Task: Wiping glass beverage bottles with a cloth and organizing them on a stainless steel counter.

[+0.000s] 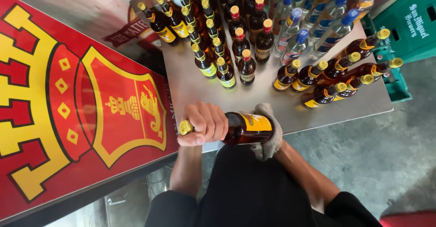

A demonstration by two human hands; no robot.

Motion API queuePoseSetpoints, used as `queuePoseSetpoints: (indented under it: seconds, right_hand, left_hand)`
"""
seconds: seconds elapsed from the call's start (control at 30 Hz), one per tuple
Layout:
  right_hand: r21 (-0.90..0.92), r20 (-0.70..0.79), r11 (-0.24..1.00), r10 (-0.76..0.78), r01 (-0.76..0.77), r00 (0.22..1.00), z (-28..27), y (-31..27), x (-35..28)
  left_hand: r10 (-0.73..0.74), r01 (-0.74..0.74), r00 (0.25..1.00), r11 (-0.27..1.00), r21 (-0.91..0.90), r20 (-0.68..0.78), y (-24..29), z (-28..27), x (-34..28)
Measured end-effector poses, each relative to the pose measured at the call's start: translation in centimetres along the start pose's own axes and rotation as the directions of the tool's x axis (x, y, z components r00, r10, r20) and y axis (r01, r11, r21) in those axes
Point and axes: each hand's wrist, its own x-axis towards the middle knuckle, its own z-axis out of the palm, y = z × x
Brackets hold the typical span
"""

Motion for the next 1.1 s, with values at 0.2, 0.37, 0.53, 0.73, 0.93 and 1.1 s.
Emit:
queuePoseSetpoints:
  seconds: [0.2,0.37,0.53,0.73,0.93,1.1]
  right_hand:
    - [-0.054,0.046,0.997,0.059,-0.057,0.997,0.6,-6.5,0.5]
    - [-0.031,0.210,1.000,0.008,-0.002,0.978,0.9,-8.6,-0.5]
    - [-0.162,0.170,0.972,-0.143,0.171,0.975,1.5,-7.2,-0.5]
    - [0.059,-0.038,0.995,-0.072,0.074,0.997,5.0,-7.1,0.3]
    - [0.019,-0.222,0.983,-0.175,0.184,0.959,5.1,-7.4,0.8]
    - [-0.077,-0.257,0.950,-0.313,0.304,0.914,6.8,-9.4,2.1]
  left_hand:
    - [-0.051,0.052,0.998,0.998,-0.038,0.020,-1.1,0.4,-0.5]
    - [-0.362,0.376,0.889,0.927,-0.004,-0.281,-2.6,1.7,-0.2]
    - [-0.512,0.538,0.778,0.842,-0.035,-0.364,-4.8,1.4,-0.2]
    - [-0.213,0.488,0.834,0.714,0.502,-0.509,-3.8,0.9,0.5]
    - [-0.223,0.619,0.361,0.784,0.054,-0.906,-10.2,-0.9,-17.3]
    - [-0.464,0.175,0.261,0.885,-0.431,-0.846,-11.9,3.0,-16.3]
